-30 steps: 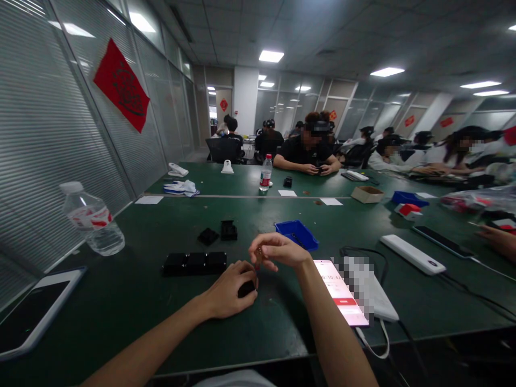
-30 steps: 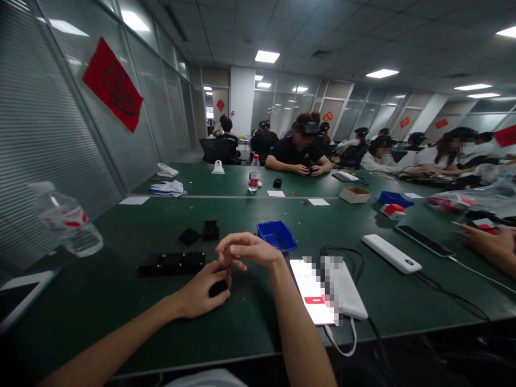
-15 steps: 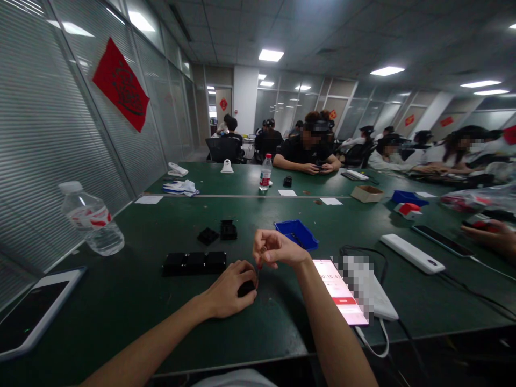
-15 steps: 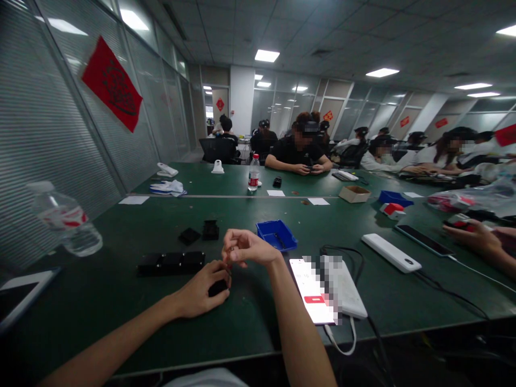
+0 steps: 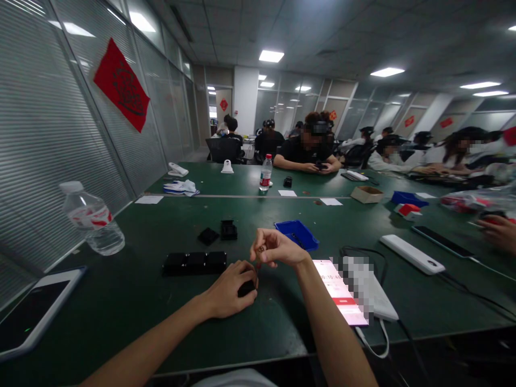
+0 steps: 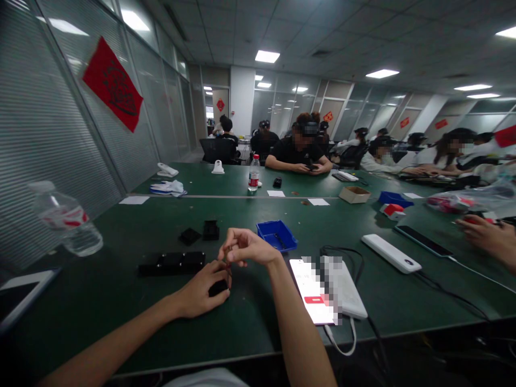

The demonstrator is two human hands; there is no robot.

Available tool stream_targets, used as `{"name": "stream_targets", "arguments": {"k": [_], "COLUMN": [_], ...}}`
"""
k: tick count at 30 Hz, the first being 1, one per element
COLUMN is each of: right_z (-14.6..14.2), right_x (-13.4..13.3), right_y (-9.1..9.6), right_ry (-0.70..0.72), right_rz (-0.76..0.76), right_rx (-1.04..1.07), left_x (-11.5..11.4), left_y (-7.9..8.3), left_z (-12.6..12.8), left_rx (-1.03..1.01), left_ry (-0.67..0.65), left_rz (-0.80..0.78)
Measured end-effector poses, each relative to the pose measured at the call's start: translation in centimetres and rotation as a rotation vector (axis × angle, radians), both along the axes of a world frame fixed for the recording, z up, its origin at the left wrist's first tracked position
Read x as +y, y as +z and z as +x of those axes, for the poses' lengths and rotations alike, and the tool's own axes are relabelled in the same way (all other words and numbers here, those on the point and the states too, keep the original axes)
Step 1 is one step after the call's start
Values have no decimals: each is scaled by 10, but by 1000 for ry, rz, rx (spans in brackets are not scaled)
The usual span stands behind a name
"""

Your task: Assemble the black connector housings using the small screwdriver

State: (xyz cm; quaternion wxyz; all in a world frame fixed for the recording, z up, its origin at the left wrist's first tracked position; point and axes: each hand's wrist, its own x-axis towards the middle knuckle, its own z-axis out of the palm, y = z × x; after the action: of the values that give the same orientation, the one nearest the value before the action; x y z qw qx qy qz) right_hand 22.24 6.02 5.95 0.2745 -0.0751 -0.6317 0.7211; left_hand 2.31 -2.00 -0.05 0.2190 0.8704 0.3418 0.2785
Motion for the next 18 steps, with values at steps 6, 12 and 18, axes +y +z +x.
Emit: {"name": "stream_targets", "arguments": {"k": [6,12,18], "right_z": [-1,-1,3], "right_x": [-1,0,2], "right_y": [1,0,0], "right_ry": [27,36,4], "right_rz": [-17,29,47], "right_rx": [31,7,-17], "left_x": [0,-1,-2], "left_y": [0,2,3], "left_z": [-1,-1,0], "left_rx": [7,5,17], "left_ry": [-3,-4,5], "left_rz": [-13,-19,-14]}}
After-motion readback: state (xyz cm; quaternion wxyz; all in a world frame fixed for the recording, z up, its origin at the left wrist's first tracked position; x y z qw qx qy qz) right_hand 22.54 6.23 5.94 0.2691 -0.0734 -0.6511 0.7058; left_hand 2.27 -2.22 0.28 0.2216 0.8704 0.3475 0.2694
